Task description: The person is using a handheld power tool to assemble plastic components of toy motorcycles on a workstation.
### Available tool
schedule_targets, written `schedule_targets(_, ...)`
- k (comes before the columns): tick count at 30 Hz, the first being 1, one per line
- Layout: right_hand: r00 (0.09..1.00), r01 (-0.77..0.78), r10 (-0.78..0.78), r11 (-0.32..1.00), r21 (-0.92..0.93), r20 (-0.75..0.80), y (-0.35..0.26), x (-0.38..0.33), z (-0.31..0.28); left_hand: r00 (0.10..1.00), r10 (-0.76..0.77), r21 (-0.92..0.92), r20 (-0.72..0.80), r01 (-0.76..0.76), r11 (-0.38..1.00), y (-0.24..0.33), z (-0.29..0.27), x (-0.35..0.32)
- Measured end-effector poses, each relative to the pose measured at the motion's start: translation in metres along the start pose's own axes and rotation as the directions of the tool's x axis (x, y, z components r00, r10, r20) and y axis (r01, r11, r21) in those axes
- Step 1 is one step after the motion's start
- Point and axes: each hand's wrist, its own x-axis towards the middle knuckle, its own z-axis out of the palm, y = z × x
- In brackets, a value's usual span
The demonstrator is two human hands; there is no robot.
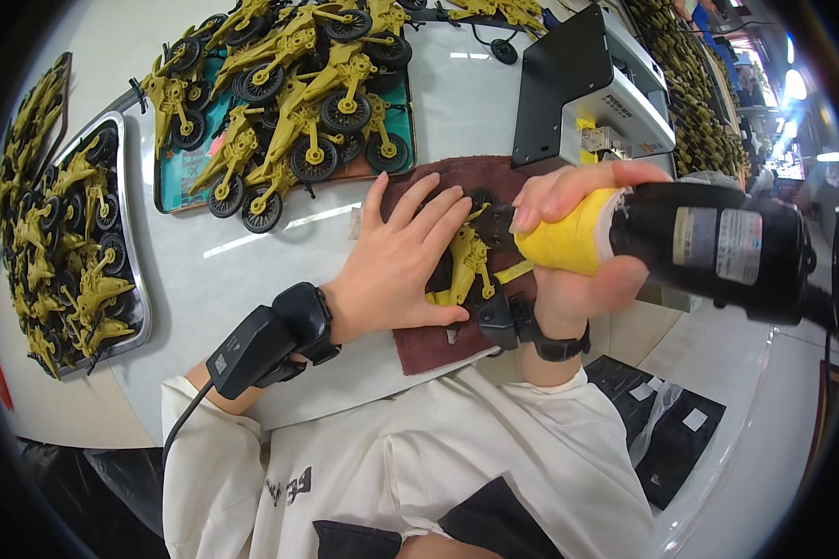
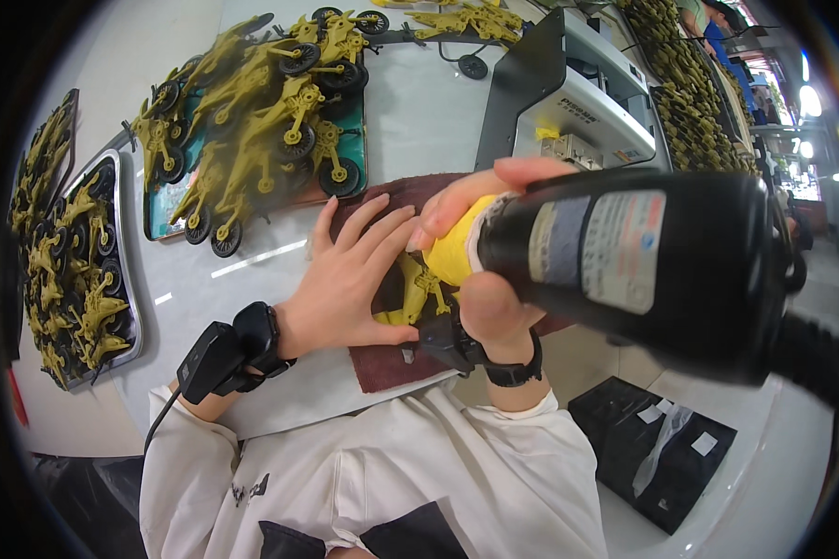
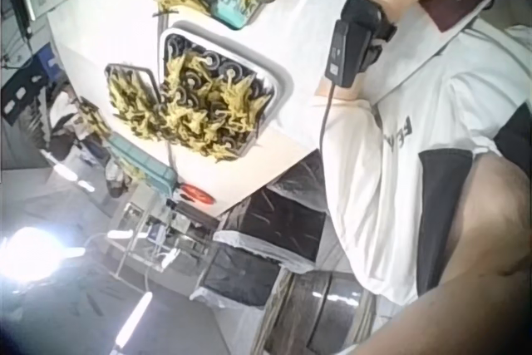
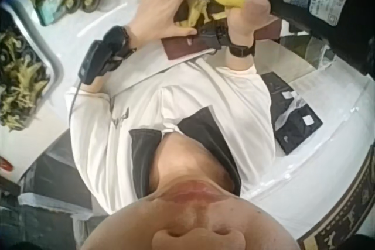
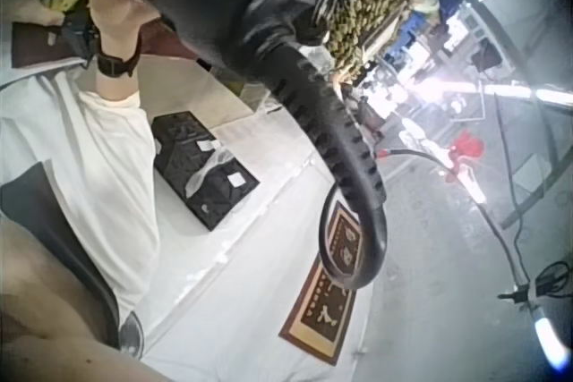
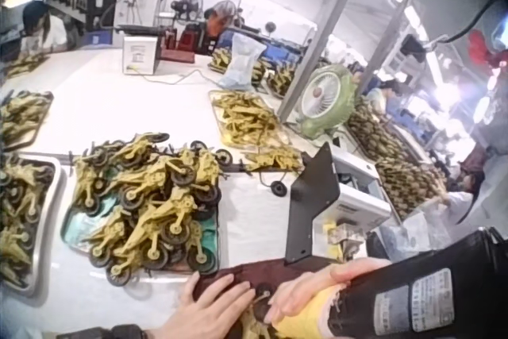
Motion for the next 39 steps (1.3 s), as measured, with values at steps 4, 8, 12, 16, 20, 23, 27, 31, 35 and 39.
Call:
schedule_targets(4,0.998,-0.027,0.024,0.998,-0.061,-0.062,0.009,-0.009,-0.003,1.0,-0.003,-0.01,-0.001,0.003,1.0,-0.002,0.001,0.001)
schedule_targets(8,0.982,0.159,-0.185,0.924,0.347,0.043,-0.007,0.003,-0.02,1.0,0.004,-0.012,-0.002,-0.004,1.0,0.001,0.0,0.002)
schedule_targets(12,0.973,0.152,-0.206,0.912,0.381,0.105,-0.008,0.002,-0.023,1.0,-0.004,-0.003,0.0,0.004,1.0,-0.001,0.001,0.001)
schedule_targets(16,0.999,0.036,-0.041,0.989,0.144,0.035,0.003,-0.003,-0.011,1.0,0.001,-0.015,-0.008,-0.001,1.0,0.0,0.002,0.001)
schedule_targets(20,0.994,-0.037,0.037,0.999,0.002,0.103,0.008,-0.003,-0.01,1.0,-0.009,-0.027,0.005,0.009,1.0,0.0,0.001,0.001)
schedule_targets(23,0.993,-0.051,0.049,0.999,0.012,0.109,0.009,-0.002,-0.002,0.999,0.023,-0.018,-0.028,-0.024,1.0,0.001,0.001,0.003)
schedule_targets(27,0.996,-0.084,0.081,0.983,0.161,0.025,0.017,-0.007,-0.006,1.0,-0.019,0.007,-0.009,0.019,1.0,0.004,-0.001,0.005)
schedule_targets(31,0.957,0.267,-0.213,0.912,0.311,-0.195,-0.019,0.011,-0.037,0.999,-0.032,0.036,0.001,0.032,0.999,0.001,-0.002,0.008)
schedule_targets(35,0.835,0.193,-0.278,0.956,-0.22,-0.476,-0.044,0.062,-0.097,1.0,0.011,0.038,0.003,-0.012,0.999,0.006,-0.004,0.007)
schedule_targets(39,0.834,0.134,-0.326,0.902,-0.409,-0.445,-0.017,0.082,-0.097,1.0,-0.008,0.042,0.023,0.007,0.999,0.005,-0.004,0.006)
